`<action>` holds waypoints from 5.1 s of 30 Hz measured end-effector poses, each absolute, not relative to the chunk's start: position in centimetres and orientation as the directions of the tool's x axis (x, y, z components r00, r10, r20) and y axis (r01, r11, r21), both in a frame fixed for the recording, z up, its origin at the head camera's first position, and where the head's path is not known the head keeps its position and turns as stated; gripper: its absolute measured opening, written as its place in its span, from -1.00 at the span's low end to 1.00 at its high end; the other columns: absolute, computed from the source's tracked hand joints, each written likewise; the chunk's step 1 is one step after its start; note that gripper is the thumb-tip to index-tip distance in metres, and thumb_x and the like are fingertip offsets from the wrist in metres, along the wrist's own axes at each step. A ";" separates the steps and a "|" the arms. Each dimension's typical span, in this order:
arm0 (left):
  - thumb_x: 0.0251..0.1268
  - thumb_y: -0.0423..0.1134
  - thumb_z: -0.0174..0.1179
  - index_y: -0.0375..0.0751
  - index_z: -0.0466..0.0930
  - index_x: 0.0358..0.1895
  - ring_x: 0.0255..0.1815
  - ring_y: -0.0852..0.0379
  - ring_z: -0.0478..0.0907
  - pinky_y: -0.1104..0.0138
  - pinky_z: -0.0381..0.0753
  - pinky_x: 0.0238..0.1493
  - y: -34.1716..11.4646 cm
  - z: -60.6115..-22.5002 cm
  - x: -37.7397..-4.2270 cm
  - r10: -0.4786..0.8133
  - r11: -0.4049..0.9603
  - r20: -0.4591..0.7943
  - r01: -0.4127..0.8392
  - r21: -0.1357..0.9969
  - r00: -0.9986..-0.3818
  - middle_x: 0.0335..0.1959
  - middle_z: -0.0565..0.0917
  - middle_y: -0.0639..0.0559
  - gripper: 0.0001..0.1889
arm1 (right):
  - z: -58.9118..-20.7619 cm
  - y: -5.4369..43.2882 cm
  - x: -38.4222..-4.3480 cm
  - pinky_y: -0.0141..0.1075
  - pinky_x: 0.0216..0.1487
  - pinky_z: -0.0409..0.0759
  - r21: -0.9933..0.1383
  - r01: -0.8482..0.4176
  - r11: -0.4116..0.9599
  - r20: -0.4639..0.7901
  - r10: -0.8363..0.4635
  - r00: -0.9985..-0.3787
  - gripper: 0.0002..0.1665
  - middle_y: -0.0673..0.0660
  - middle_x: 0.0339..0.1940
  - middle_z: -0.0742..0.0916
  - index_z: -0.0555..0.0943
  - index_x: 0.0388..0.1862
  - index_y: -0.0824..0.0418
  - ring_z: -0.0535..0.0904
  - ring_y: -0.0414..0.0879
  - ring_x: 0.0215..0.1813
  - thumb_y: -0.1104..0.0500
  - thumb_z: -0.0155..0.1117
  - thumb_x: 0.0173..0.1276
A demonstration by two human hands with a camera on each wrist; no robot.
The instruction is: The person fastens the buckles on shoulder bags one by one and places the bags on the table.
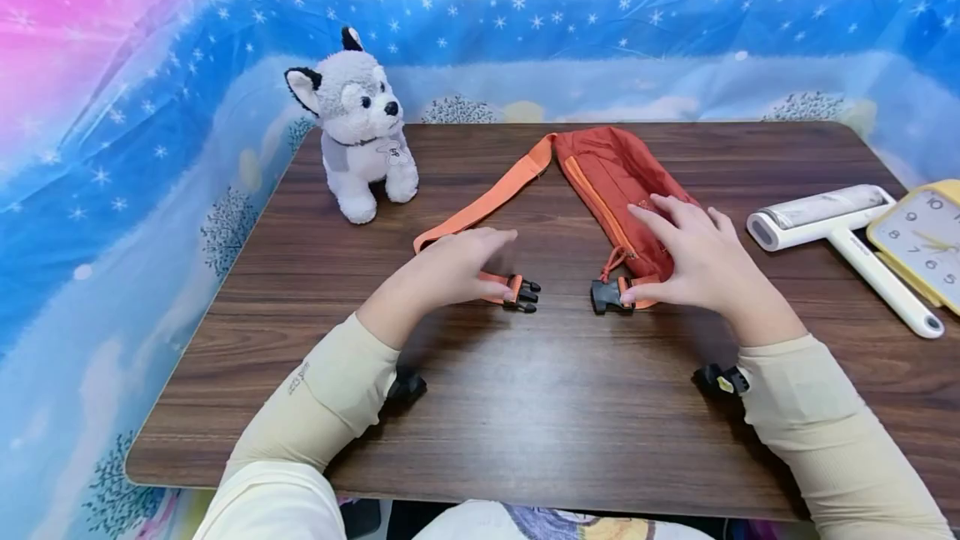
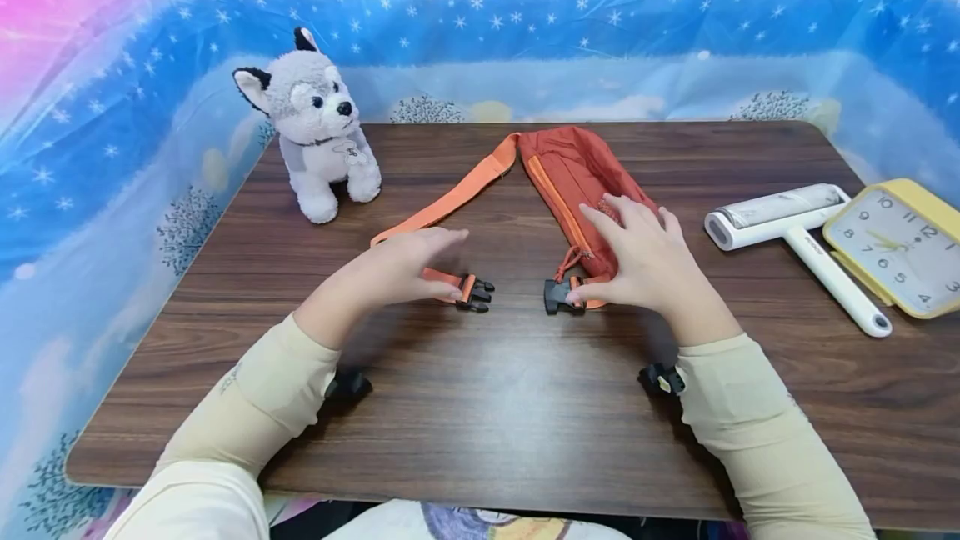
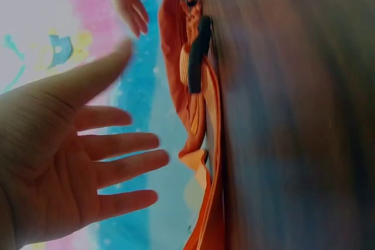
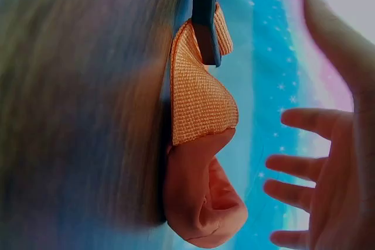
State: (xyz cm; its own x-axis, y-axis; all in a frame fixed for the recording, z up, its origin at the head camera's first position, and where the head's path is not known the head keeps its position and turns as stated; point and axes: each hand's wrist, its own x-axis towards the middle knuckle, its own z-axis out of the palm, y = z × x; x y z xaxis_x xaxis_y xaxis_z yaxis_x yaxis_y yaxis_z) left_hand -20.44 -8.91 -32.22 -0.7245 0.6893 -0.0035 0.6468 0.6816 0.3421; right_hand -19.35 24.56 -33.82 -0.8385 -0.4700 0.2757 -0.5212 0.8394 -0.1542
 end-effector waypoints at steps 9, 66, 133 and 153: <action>0.13 -0.05 0.33 -0.32 0.44 0.20 -0.05 0.12 0.47 0.26 0.45 -0.03 -7.9 -32.8 -20.2 0.697 0.706 -0.112 0.649 0.284 -0.708 0.04 0.52 -0.09 -0.39 | -34.2 24.0 -19.7 0.08 0.10 0.27 -0.280 -0.577 0.768 0.157 -0.556 -0.816 -0.02 0.14 0.06 0.53 0.53 0.14 0.21 0.40 0.05 0.09 -0.33 0.52 -0.21; 0.05 -0.16 0.39 -0.22 0.52 -0.22 -0.39 0.13 0.35 0.35 0.36 -0.37 -7.0 -32.9 -20.6 0.740 0.652 -0.052 0.697 0.299 -0.670 -0.32 0.44 -0.05 -0.69 | -34.1 23.4 -19.3 -0.11 -0.08 0.48 -0.341 -0.620 0.707 0.077 -0.636 -0.768 -0.53 -0.02 -0.22 0.59 0.63 -0.18 0.15 0.52 -0.11 -0.14 0.11 0.59 -0.10; 0.04 -0.23 0.34 -0.33 0.54 -0.15 -0.24 0.00 0.56 0.32 0.51 -0.16 -7.0 -31.1 -20.2 0.747 0.450 0.327 0.802 0.392 -0.579 -0.25 0.46 -0.10 -0.67 | -31.9 24.4 -19.0 -0.40 -0.32 0.39 -0.312 -0.745 0.590 0.476 -0.581 -0.660 -0.52 -0.12 -0.33 0.62 0.63 -0.26 0.11 0.46 -0.31 -0.30 0.07 0.63 -0.19; 0.03 -0.24 0.35 -0.34 0.56 -0.17 -0.27 0.07 0.48 0.33 0.47 -0.20 -6.8 -31.5 -20.2 0.749 0.426 0.379 0.834 0.351 -0.543 -0.26 0.46 -0.09 -0.68 | -32.1 23.9 -18.9 -0.42 -0.31 0.38 -0.326 -0.773 0.544 0.498 -0.597 -0.629 -0.54 -0.07 -0.33 0.65 0.65 -0.26 0.14 0.49 -0.28 -0.33 0.15 0.63 -0.20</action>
State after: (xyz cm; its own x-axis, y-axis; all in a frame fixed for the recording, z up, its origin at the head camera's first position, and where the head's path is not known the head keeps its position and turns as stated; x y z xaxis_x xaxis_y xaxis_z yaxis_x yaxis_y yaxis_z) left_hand -20.24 -6.84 -31.50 -0.5427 0.7494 0.3794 0.8337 0.4259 0.3515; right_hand -18.94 23.91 -32.07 -0.6294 -0.5967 0.4979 -0.7734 0.5436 -0.3262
